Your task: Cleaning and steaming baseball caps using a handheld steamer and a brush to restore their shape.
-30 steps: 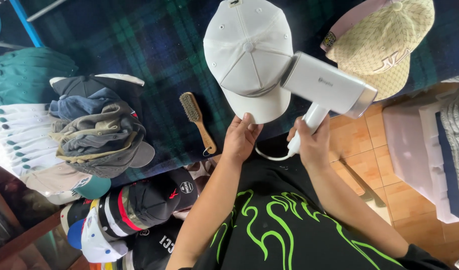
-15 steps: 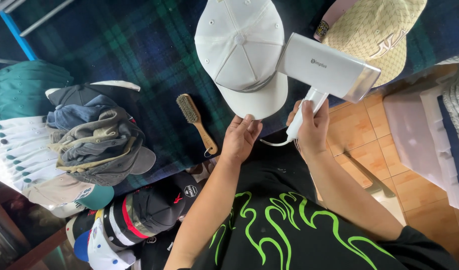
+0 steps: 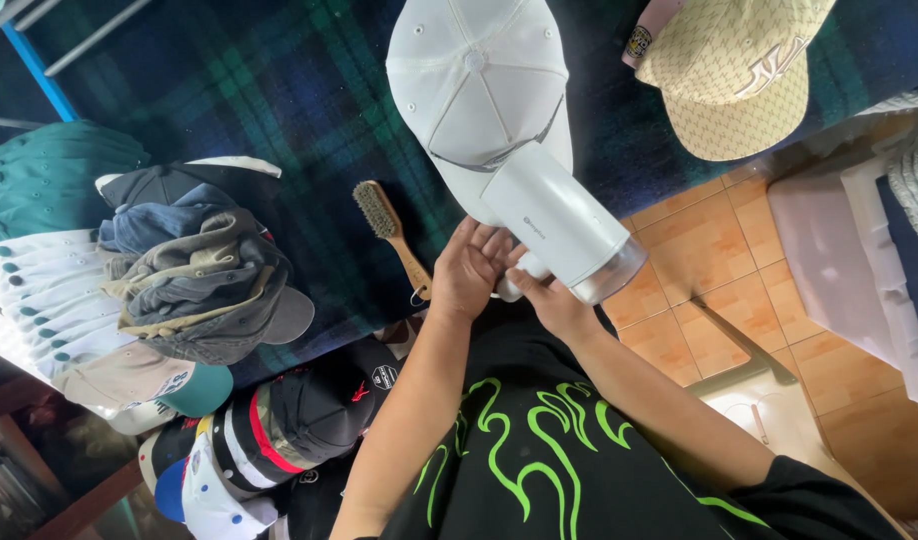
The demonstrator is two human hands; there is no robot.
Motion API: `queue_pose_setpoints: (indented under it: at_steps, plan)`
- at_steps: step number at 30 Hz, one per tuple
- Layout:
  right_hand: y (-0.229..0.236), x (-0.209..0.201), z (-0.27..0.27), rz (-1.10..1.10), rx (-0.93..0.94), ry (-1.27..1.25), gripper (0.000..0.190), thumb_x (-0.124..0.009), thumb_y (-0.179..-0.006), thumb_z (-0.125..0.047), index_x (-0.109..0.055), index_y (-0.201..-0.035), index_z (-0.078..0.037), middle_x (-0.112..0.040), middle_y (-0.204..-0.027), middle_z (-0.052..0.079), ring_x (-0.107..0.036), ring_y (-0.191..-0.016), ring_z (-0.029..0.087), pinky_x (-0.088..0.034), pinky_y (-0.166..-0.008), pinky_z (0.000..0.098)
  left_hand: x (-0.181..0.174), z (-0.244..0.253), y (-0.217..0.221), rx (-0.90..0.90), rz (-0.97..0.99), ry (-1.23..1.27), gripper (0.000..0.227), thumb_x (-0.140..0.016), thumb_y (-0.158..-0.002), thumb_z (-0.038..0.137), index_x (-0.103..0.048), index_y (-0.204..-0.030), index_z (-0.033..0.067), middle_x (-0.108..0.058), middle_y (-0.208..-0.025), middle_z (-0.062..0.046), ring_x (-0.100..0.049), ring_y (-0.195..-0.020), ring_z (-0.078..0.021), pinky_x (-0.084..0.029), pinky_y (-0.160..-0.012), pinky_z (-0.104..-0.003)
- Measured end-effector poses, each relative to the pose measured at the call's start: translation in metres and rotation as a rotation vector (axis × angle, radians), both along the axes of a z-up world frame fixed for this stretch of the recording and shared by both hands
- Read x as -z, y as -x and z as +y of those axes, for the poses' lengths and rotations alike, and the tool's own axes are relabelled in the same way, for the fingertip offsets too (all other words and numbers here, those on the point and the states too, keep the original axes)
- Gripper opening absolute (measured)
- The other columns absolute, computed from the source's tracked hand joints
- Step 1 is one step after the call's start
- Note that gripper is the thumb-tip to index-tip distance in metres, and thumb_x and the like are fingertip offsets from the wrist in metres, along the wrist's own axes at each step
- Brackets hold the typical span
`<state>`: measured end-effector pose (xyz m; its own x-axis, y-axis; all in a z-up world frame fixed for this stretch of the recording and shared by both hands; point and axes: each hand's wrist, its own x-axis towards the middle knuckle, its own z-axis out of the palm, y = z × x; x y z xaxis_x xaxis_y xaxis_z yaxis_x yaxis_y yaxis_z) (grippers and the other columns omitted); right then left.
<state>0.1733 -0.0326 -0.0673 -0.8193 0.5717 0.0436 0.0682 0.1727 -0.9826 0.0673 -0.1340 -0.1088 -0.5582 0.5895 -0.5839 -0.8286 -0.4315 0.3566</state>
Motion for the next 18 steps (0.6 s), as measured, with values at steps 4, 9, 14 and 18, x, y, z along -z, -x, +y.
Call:
queue_pose_setpoints:
  at_steps: [4, 9, 14, 18]
  plan:
    - [-0.009, 0.032, 0.02, -0.081, 0.01, -0.015, 0.024, -0.071, -0.1, -0.023, -0.073, -0.108, 0.0, -0.076, -0.101, 0.014, -0.074, -0.092, 0.021, -0.061, -0.082, 0.0329, 0.023, -0.01, -0.002, 0.019, 0.014, -0.062, 0.046, -0.053, -0.104, 0.032, -0.053, -0.144, 0.0102, -0.065, -0.138, -0.013, -0.063, -0.128, -0.0297, -0.053, -0.104, -0.038]
    - [0.003, -0.005, 0.046, -0.334, 0.08, 0.067, 0.023, -0.064, -0.102, -0.037, -0.068, -0.105, -0.015, -0.076, -0.095, 0.001, -0.073, -0.098, 0.017, -0.052, -0.103, 0.0366, 0.018, -0.015, -0.004, -0.006, -0.019, -0.099, 0.051, -0.055, -0.103, 0.029, -0.049, -0.148, 0.0063, -0.062, -0.141, -0.018, -0.062, -0.127, -0.0341, -0.056, -0.102, -0.04]
    - [0.0, -0.02, 0.056, -0.206, 0.099, 0.117, 0.018, -0.068, -0.103, -0.026, -0.07, -0.092, -0.012, -0.076, -0.082, 0.001, -0.074, -0.087, 0.015, -0.057, -0.095, 0.0369, 0.017, -0.016, -0.004, -0.004, -0.037, -0.095, 0.056, -0.055, -0.102, 0.032, -0.045, -0.151, 0.0066, -0.059, -0.143, -0.019, -0.061, -0.129, -0.0341, -0.054, -0.105, -0.04]
    - [-0.001, -0.047, 0.051, -0.196, 0.09, 0.022, 0.025, -0.071, -0.099, -0.025, -0.071, -0.083, -0.007, -0.069, -0.067, 0.008, -0.072, -0.07, 0.021, -0.058, -0.079, 0.0398, 0.026, -0.013, -0.002, -0.017, -0.078, -0.108, 0.05, -0.056, -0.101, 0.034, -0.052, -0.145, 0.0103, -0.064, -0.138, -0.015, -0.064, -0.126, -0.0337, -0.054, -0.104, -0.041]
